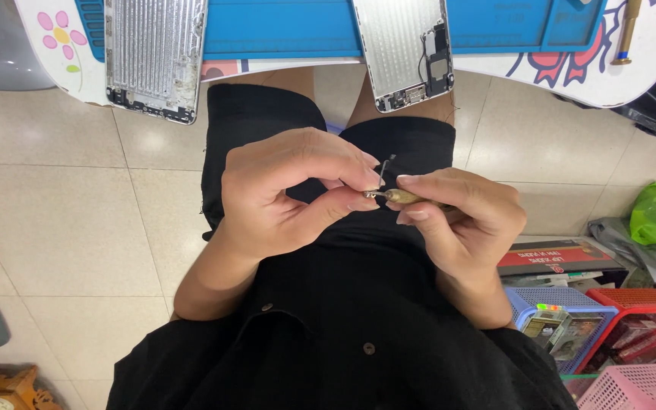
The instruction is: Repairing a mobile phone by handling internal components and using a precision screwdriver.
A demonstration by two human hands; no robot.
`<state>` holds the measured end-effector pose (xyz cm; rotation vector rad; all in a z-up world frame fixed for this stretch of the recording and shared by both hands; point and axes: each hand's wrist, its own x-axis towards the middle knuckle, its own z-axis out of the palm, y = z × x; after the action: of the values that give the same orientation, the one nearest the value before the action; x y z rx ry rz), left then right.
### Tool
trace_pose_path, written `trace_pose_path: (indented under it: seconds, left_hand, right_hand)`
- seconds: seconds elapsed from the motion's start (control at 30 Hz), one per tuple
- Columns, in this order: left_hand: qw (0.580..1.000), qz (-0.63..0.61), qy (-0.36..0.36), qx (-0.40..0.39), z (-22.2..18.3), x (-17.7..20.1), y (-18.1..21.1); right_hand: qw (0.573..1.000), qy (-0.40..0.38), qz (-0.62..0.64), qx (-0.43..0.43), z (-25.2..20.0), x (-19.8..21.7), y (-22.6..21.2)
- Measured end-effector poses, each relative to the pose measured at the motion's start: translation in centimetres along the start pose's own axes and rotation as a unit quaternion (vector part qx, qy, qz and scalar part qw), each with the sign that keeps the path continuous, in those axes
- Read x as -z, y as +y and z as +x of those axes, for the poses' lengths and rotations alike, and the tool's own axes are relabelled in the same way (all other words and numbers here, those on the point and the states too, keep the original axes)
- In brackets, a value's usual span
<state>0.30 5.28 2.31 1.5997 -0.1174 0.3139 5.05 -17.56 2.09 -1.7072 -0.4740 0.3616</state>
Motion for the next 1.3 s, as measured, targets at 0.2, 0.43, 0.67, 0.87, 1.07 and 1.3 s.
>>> trace_pose_path:
  seconds: [0.2, 0.43, 0.67, 0.87, 1.07, 1.3]
  left_hand:
    - [0.999, -0.028, -0.014, 0.030, -0.1, 0.3, -0.3]
    - [0.999, -0.035, -0.011, 0.018, -0.3, 0.3, -0.9]
    - [1.000, -0.023, -0.002, 0.011, 0.3, 1.1, -0.7]
    - [0.990, -0.106, 0.086, 0.022, 0.1, 1.9, -2.8]
    - [0.954, 0.269, 0.120, 0.052, 4.8, 2.2, -4.8]
    - [0.886, 0.458, 0.067, -0.003, 7.5, 2.3, -10.1]
  right_hand:
    - [1.000, 0.001, -0.011, 0.028, 0.1, -0.1, 0.4]
    - [1.000, 0.003, -0.004, 0.017, -0.1, -0.3, 0.3]
    - [1.000, -0.002, 0.000, 0.003, 0.0, -0.5, 0.4]
    - [1.000, 0.008, 0.012, -0.003, 0.0, -0.6, 0.7]
    - [0.998, 0.038, 0.042, -0.004, -0.1, -0.6, 1.1]
    - [0.990, 0.108, 0.084, -0.024, 0.6, 0.6, 2.7]
